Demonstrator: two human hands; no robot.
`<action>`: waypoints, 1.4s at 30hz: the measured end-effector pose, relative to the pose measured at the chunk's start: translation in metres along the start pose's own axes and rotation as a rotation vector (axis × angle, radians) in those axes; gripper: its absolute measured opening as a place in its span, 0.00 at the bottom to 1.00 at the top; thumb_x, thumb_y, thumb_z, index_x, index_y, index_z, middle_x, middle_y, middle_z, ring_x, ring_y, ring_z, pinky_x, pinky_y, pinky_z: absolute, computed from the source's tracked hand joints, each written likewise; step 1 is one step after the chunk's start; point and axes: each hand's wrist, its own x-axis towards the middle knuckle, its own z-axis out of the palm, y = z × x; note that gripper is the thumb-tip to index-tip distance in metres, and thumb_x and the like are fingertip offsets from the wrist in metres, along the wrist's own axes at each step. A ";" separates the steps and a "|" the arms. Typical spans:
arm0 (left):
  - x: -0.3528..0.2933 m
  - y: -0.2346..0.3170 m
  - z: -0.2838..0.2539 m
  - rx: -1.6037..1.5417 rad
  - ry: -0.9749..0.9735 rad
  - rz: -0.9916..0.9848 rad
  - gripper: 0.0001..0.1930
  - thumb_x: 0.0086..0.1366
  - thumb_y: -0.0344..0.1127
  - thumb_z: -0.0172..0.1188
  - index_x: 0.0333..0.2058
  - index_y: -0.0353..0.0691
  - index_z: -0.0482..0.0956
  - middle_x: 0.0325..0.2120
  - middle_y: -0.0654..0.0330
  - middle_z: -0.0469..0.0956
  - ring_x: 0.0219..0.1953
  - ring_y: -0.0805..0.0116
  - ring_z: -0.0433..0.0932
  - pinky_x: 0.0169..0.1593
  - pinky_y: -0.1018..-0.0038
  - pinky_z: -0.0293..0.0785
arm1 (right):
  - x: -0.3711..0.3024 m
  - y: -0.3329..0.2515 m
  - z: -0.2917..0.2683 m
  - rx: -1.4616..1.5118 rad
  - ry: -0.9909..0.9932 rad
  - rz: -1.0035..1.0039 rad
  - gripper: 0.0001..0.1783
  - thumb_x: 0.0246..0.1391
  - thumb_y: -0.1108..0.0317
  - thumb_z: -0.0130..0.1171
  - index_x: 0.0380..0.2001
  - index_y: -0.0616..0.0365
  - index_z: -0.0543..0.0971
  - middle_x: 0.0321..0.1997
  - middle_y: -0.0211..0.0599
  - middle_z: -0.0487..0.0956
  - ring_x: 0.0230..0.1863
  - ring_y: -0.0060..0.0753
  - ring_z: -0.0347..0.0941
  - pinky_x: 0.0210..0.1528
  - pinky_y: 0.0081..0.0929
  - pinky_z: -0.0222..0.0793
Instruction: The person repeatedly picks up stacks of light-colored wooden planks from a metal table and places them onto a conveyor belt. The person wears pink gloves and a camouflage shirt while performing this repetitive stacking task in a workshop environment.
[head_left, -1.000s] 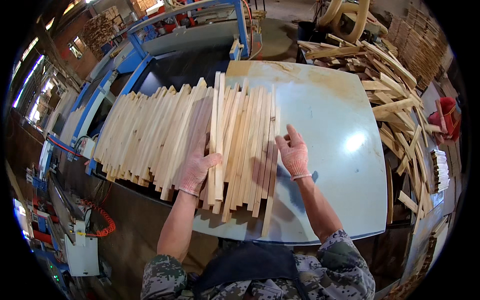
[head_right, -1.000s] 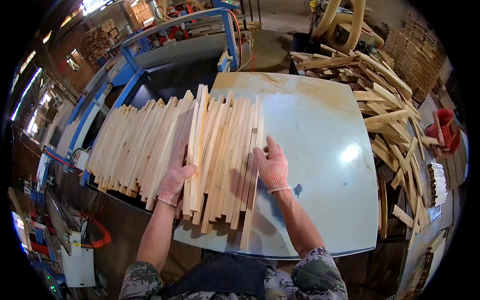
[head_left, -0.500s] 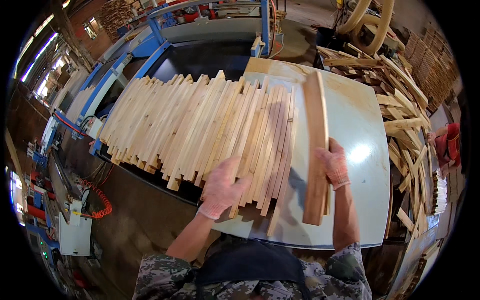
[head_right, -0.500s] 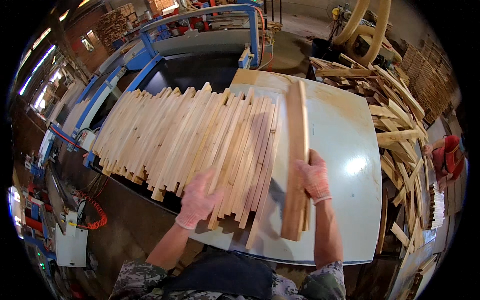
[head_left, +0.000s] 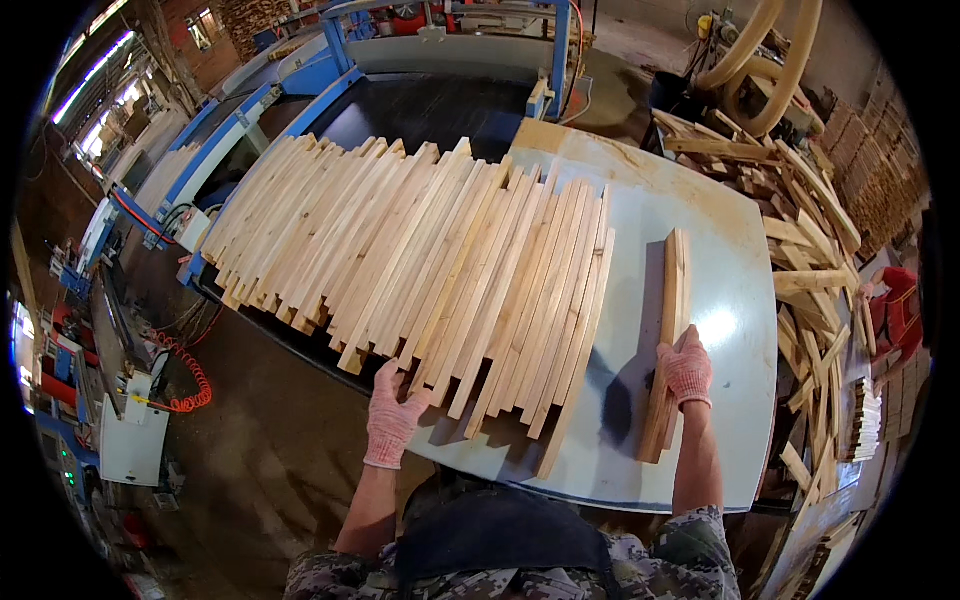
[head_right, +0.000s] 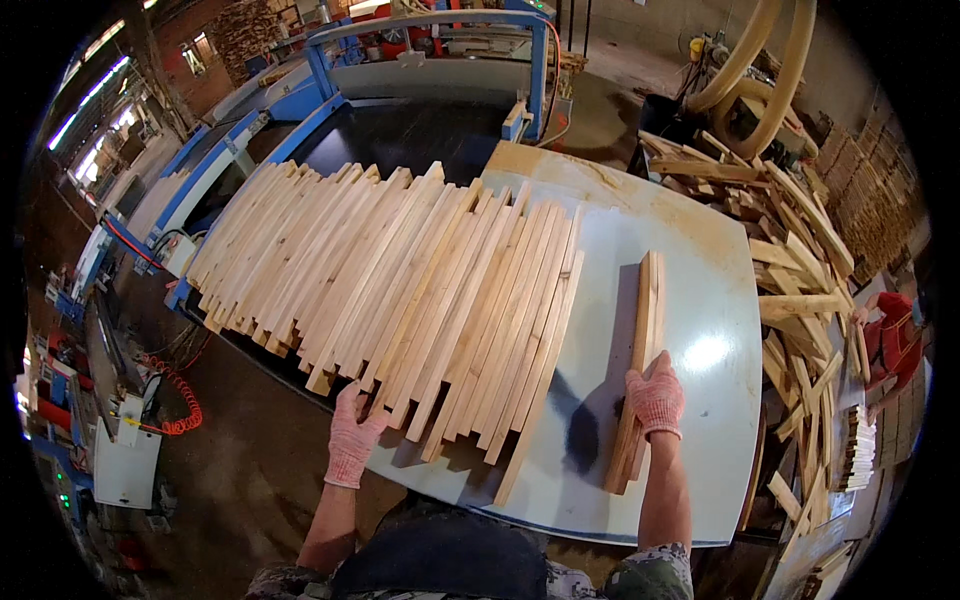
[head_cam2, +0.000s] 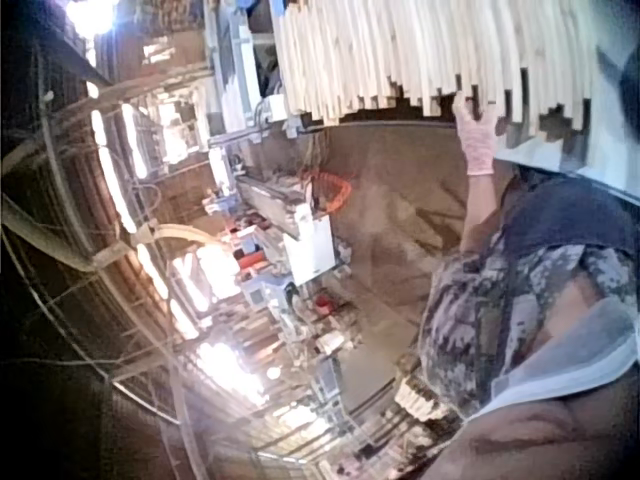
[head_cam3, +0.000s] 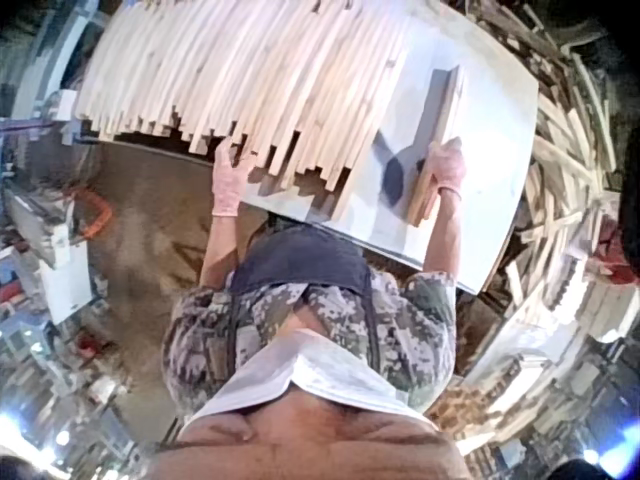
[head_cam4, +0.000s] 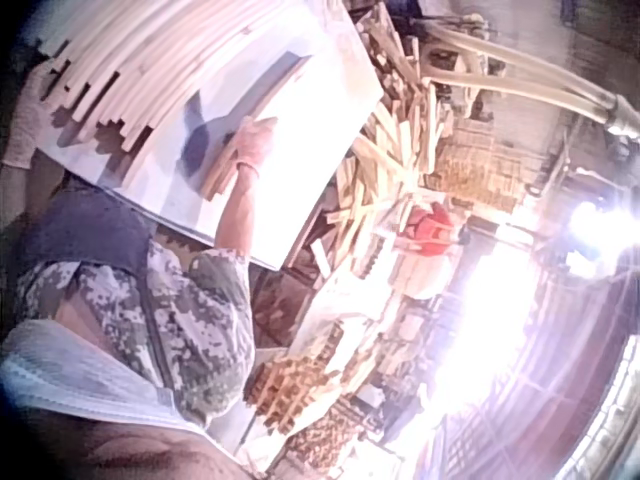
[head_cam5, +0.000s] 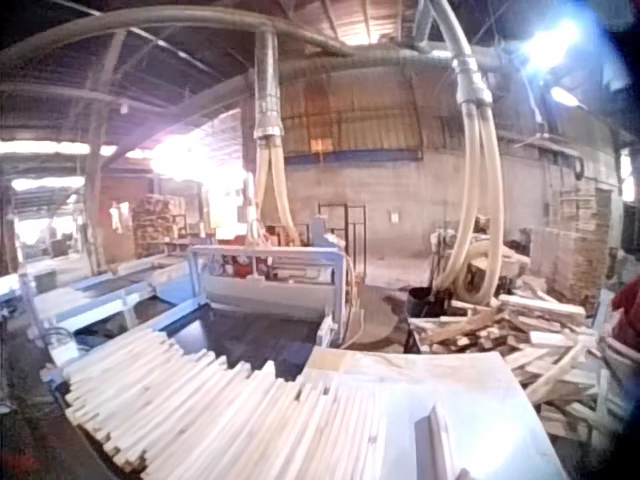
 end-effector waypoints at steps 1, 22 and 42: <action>0.001 0.000 0.000 0.003 0.048 -0.014 0.36 0.61 0.31 0.73 0.66 0.38 0.67 0.52 0.51 0.77 0.50 0.65 0.80 0.52 0.68 0.80 | -0.005 -0.004 -0.002 -0.009 0.030 -0.064 0.47 0.58 0.48 0.65 0.74 0.57 0.61 0.68 0.56 0.75 0.65 0.61 0.74 0.67 0.48 0.72; 0.141 0.074 0.098 0.481 -0.306 -0.011 0.50 0.59 0.54 0.71 0.72 0.29 0.60 0.68 0.37 0.69 0.70 0.45 0.69 0.72 0.60 0.66 | -0.030 -0.075 0.004 0.253 -0.134 -0.257 0.55 0.58 0.43 0.68 0.77 0.64 0.55 0.66 0.65 0.74 0.63 0.63 0.75 0.66 0.47 0.72; 0.142 0.018 -0.061 -0.112 -0.309 0.262 0.27 0.66 0.28 0.69 0.64 0.35 0.77 0.55 0.54 0.85 0.57 0.72 0.82 0.58 0.75 0.79 | -0.074 -0.078 0.036 0.233 0.191 -0.284 0.45 0.58 0.58 0.70 0.74 0.61 0.64 0.68 0.57 0.74 0.65 0.59 0.74 0.67 0.47 0.71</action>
